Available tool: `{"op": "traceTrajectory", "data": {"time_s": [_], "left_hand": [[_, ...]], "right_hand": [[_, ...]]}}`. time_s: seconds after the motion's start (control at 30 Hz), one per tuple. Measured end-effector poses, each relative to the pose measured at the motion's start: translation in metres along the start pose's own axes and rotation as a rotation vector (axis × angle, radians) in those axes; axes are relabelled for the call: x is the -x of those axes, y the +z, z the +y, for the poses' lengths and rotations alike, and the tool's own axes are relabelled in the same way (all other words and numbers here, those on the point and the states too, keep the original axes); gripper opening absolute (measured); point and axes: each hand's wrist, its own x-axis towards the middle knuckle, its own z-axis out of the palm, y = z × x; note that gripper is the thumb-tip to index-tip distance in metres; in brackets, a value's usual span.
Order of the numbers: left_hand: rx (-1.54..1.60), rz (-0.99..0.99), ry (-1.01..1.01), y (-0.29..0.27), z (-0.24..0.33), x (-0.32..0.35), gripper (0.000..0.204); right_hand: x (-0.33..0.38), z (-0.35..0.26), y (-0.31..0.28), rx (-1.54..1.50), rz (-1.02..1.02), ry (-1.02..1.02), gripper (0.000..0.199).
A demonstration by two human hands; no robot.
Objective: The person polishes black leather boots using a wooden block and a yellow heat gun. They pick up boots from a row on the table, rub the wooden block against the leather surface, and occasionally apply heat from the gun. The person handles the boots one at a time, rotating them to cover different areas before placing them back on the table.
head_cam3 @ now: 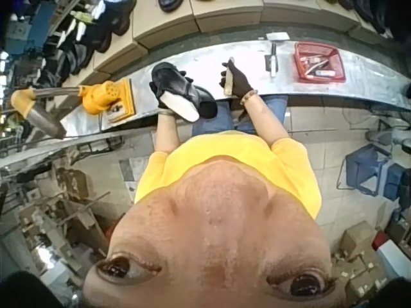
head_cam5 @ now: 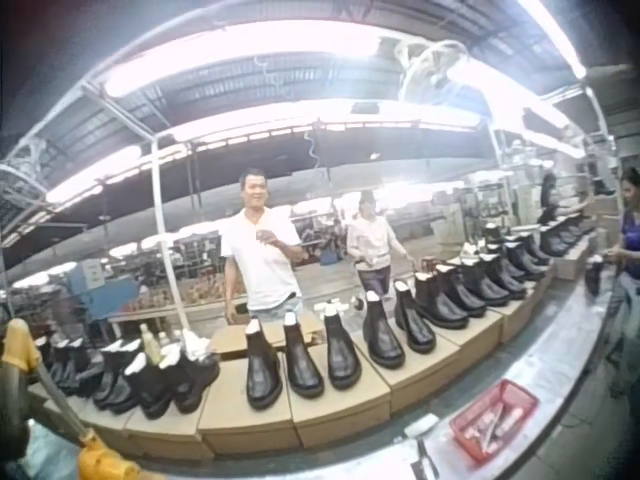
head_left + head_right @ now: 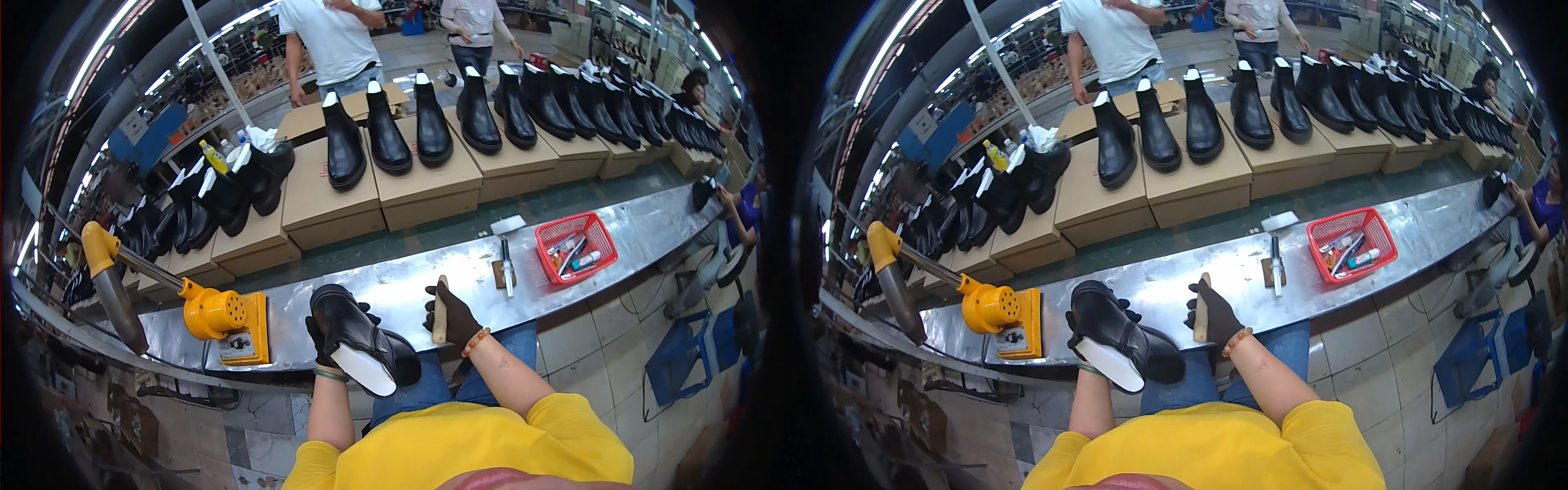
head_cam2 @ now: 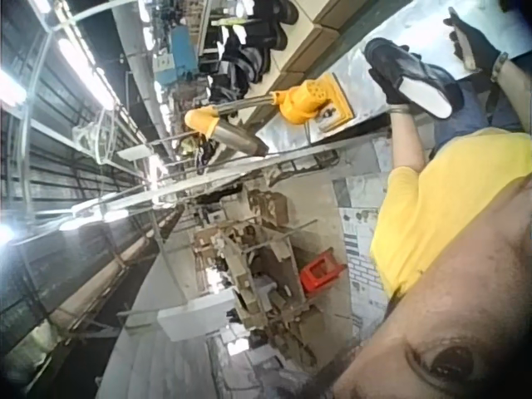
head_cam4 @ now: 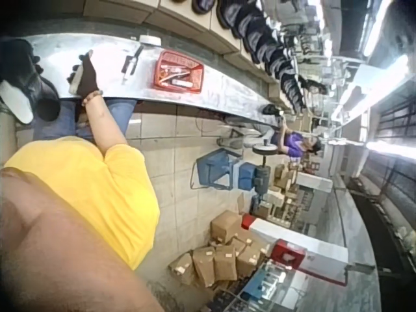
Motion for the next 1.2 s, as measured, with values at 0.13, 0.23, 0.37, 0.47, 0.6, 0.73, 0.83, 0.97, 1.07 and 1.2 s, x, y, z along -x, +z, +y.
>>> {"op": "traceTrajectory", "data": {"time_s": [0.13, 0.23, 0.37, 0.47, 0.6, 0.73, 0.83, 0.97, 1.07, 1.2], "left_hand": [[-0.031, 0.042, 0.069, -0.02, 0.014, -0.005, 0.071], [0.019, 0.006, 0.135, -0.02, 0.014, -0.022, 0.055], [0.05, -0.185, 0.227, -0.015, 0.014, -0.053, 0.049], [-0.003, -0.294, 0.285, -0.048, 0.006, -0.083, 0.045], [-0.036, -0.001, 0.4, -0.08, -0.017, -0.108, 0.051], [-0.073, 0.1, 0.315, -0.083, -0.026, -0.102, 0.051], [-0.058, 0.107, 0.243, -0.083, -0.014, -0.094, 0.051], [-0.067, 0.107, 0.196, -0.083, 0.01, -0.087, 0.051], [-0.062, 0.113, 0.182, -0.088, 0.018, -0.087, 0.051], [-0.044, 0.113, 0.168, -0.093, 0.019, -0.091, 0.051]], "right_hand": [[0.017, -0.002, 0.003, 0.515, 0.002, -0.187, 0.052], [0.008, -0.003, -0.013, 0.652, -0.14, -0.151, 0.046], [-0.007, 0.002, -0.027, 0.645, -0.181, 0.071, 0.044], [-0.007, 0.005, -0.034, 0.453, -0.192, 0.121, 0.04], [0.004, -0.001, -0.025, 0.545, -0.23, -0.063, 0.032], [0.003, -0.003, -0.021, 0.67, -0.166, -0.164, 0.03], [-0.005, 0.002, -0.019, 0.693, -0.123, -0.367, 0.037], [-0.011, -0.007, -0.014, 0.786, -0.092, -0.455, 0.053], [-0.021, -0.004, -0.019, 0.777, -0.088, -0.517, 0.055], [-0.033, 0.006, -0.033, 1.045, -0.014, -0.706, 0.065]]}}
